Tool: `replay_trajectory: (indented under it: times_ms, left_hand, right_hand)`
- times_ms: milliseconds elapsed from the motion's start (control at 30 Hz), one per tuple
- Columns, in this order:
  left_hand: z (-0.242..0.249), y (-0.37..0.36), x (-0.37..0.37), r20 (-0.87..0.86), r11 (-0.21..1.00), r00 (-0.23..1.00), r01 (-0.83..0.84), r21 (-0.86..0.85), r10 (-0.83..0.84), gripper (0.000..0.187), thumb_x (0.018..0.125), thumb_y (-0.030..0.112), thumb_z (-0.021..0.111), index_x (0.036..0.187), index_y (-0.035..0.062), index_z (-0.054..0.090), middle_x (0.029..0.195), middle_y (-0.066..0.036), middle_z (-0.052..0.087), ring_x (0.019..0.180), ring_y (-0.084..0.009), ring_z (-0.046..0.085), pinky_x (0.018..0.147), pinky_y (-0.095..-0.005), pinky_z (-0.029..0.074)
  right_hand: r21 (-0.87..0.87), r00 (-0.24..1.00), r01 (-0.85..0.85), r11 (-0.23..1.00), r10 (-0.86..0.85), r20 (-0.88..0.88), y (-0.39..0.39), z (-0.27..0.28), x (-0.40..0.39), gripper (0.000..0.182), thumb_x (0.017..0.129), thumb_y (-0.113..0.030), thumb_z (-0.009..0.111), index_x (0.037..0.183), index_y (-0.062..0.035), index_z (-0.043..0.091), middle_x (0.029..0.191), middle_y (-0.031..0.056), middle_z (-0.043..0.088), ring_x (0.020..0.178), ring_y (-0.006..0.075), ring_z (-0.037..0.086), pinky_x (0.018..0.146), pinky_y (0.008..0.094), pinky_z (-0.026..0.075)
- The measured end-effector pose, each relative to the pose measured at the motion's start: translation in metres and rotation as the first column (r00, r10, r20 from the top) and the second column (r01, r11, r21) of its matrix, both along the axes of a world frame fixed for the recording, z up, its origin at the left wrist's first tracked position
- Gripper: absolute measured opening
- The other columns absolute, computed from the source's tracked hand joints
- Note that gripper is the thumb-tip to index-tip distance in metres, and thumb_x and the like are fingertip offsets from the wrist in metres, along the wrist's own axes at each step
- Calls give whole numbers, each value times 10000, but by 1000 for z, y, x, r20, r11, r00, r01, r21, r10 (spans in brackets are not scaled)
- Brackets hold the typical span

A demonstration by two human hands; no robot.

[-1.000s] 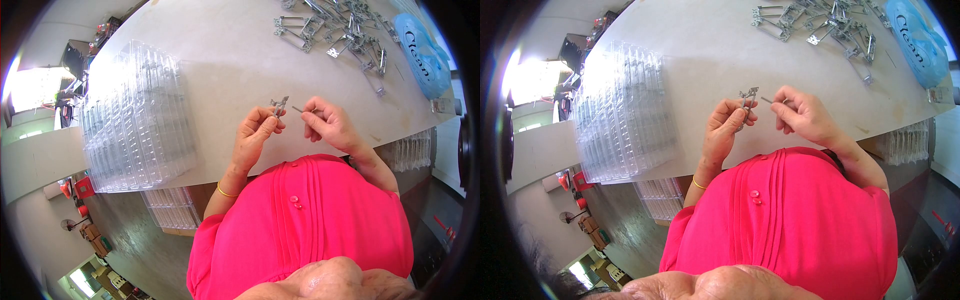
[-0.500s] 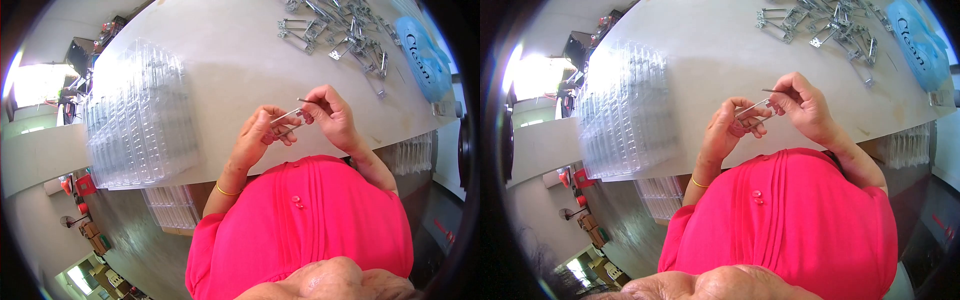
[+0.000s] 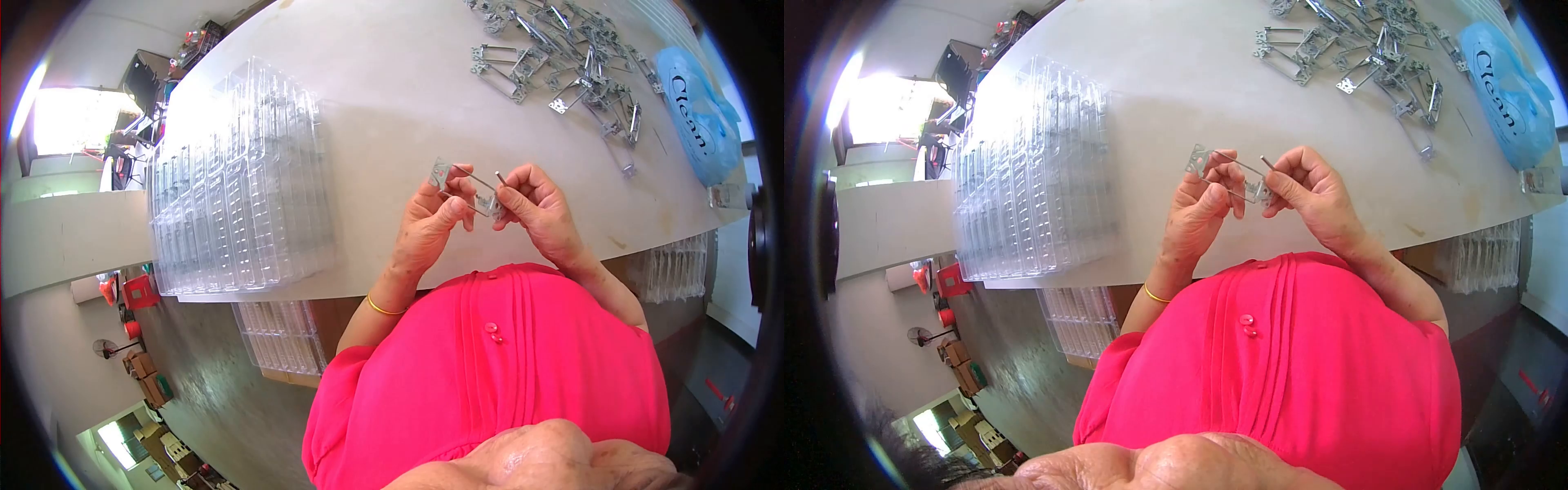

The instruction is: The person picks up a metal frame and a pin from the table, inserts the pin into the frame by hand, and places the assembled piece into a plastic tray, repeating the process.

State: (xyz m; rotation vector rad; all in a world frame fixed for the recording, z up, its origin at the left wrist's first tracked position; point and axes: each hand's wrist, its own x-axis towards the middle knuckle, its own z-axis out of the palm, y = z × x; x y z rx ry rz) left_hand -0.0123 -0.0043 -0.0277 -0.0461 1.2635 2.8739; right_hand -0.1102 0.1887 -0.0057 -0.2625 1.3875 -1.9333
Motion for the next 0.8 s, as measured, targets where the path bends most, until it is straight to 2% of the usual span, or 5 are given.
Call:
replay_trajectory:
  times_ms: [67, 167, 267, 567, 800]
  left_hand:
    - [-3, 4, 0, -3, 968, 985, -171, -186, 173, 476, 1026, 241, 622, 1428, 30, 477, 1255, -154, 638, 991, -242, 682, 900, -376, 531]
    - [4, 4, -1, -17, 979, 988, -156, -135, 155, 447, 1036, 283, 608, 1392, 29, 514, 1210, -151, 659, 987, -248, 679, 922, -381, 523]
    - [-3, -2, 5, 48, 989, 999, 17, -150, -10, 413, 1050, 294, 579, 1361, 24, 546, 1133, -146, 686, 1005, -244, 676, 919, -375, 525]
    - [6, 1, 6, 166, 961, 986, 76, -265, -32, 402, 1075, 318, 519, 1319, 5, 583, 958, -88, 667, 811, -140, 593, 740, -294, 478]
    - [13, -5, 7, 242, 876, 969, 77, -477, 47, 350, 1056, 292, 574, 1241, 1, 636, 938, -54, 669, 814, -117, 591, 737, -260, 477]
  right_hand:
    - [35, 993, -20, 999, 24, -112, -1, -3, 1, 123, 1027, -144, 635, 1057, -36, 585, 867, 33, 653, 756, 111, 650, 683, 267, 559]
    - [182, 945, 46, 982, 16, -328, 1, -3, 0, 97, 1040, -141, 610, 1063, -47, 609, 843, 3, 625, 722, 74, 591, 634, 241, 507]
    - [179, 960, -35, 983, 83, -267, 2, 18, 0, 79, 1042, -124, 592, 1040, -53, 626, 800, -20, 591, 679, 50, 529, 600, 229, 457]
    - [235, 922, -60, 970, 144, -361, -9, 29, 0, 83, 1022, -81, 584, 961, -39, 621, 670, -75, 493, 613, 8, 405, 537, 222, 329]
    - [369, 884, -102, 924, 255, -392, -2, 31, -7, 59, 1023, -82, 587, 991, -39, 612, 690, -67, 505, 610, 9, 458, 541, 204, 374]
